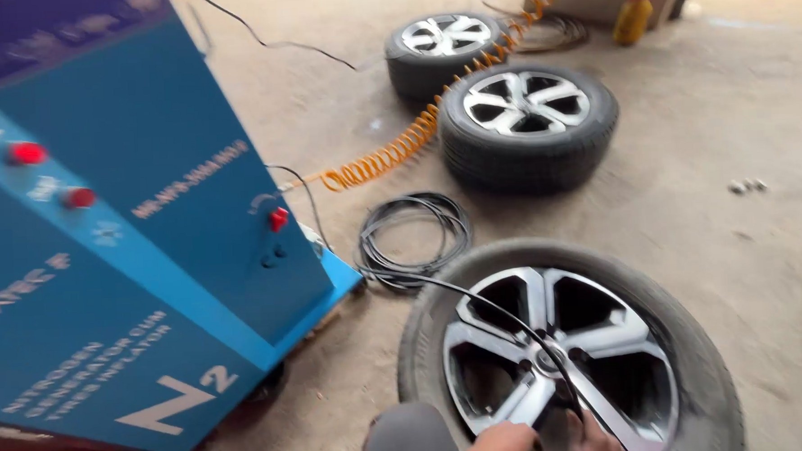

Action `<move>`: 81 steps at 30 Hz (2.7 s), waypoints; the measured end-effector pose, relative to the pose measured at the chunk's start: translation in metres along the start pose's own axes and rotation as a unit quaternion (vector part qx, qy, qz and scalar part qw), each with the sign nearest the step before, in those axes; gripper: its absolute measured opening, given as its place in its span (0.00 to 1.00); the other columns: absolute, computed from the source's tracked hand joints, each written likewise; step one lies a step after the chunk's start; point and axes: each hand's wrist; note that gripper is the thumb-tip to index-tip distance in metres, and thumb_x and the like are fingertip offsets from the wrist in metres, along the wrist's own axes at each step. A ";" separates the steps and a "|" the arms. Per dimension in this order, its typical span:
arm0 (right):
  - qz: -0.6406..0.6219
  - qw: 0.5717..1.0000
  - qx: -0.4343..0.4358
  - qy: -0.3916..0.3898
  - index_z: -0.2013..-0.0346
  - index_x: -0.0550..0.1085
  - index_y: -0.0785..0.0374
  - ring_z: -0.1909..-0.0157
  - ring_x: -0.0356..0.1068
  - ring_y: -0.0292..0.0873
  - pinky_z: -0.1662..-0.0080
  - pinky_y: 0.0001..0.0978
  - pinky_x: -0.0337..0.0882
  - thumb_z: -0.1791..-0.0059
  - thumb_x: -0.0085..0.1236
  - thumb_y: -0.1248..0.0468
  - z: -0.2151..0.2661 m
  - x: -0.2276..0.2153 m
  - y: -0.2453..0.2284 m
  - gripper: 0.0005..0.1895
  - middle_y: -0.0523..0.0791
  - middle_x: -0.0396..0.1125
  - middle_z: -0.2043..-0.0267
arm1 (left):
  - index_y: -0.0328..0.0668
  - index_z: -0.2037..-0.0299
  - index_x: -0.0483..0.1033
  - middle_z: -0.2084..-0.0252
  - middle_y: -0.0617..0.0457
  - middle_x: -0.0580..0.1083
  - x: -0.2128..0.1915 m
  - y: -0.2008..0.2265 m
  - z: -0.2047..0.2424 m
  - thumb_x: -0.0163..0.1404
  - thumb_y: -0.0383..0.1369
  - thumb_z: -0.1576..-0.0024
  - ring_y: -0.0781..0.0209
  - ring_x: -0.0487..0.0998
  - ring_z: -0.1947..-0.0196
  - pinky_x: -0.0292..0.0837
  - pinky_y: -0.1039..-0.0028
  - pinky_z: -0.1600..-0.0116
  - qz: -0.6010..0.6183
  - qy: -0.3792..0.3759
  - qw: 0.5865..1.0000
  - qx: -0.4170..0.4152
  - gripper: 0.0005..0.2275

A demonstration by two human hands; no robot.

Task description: The person sits on the floor of a tire shop with a detached car wheel and attaches an inflation hose to the tire valve. They press buttons on the blue nitrogen tire inflator machine, hold the hose on the valve while the tire fills, then remove the hose from the valve.

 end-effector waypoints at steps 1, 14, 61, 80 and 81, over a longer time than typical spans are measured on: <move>0.007 1.000 0.009 -0.002 0.51 0.77 0.46 0.68 0.77 0.61 0.65 0.55 0.74 0.48 0.50 0.46 0.008 -0.021 -0.010 0.16 0.55 0.74 0.74 | 0.41 0.54 0.83 0.56 0.36 0.80 0.015 0.007 -0.007 0.57 0.35 0.44 0.39 0.80 0.50 0.74 0.55 0.44 0.006 -0.009 1.000 0.002 0.11; -0.063 0.997 -0.046 0.012 0.61 0.76 0.55 0.75 0.74 0.60 0.72 0.54 0.70 0.49 0.50 0.48 0.014 -0.072 -0.063 0.15 0.54 0.70 0.83 | 0.32 0.46 0.73 0.54 0.30 0.77 0.110 -0.028 -0.066 0.50 0.24 0.37 0.30 0.77 0.49 0.71 0.50 0.44 0.110 -0.070 0.991 0.006 0.10; -0.096 0.991 -0.089 -0.005 0.68 0.69 0.59 0.75 0.71 0.59 0.73 0.51 0.68 0.46 0.50 0.52 0.024 -0.143 -0.134 0.14 0.49 0.70 0.79 | 0.33 0.66 0.78 0.66 0.32 0.77 0.053 0.031 -0.040 0.57 0.27 0.52 0.29 0.77 0.59 0.73 0.48 0.52 0.126 0.011 0.989 -0.082 0.07; -0.070 0.991 -0.108 0.048 0.58 0.74 0.60 0.71 0.72 0.62 0.68 0.55 0.71 0.46 0.54 0.54 0.027 -0.106 -0.105 0.12 0.54 0.71 0.73 | 0.34 0.57 0.77 0.61 0.28 0.76 0.093 0.002 -0.044 0.55 0.30 0.48 0.25 0.75 0.57 0.70 0.43 0.51 0.095 0.054 0.992 -0.064 0.11; -0.067 0.987 -0.127 0.072 0.57 0.75 0.61 0.71 0.72 0.62 0.68 0.54 0.71 0.46 0.54 0.55 0.028 -0.101 -0.100 0.12 0.55 0.71 0.73 | 0.33 0.54 0.76 0.59 0.26 0.75 0.100 -0.002 -0.043 0.53 0.30 0.48 0.23 0.73 0.57 0.69 0.42 0.51 0.091 0.077 0.991 -0.054 0.13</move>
Point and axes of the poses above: each hand's wrist, its own z-axis away from the middle knuckle, its own x-axis out of the palm, y = z × x
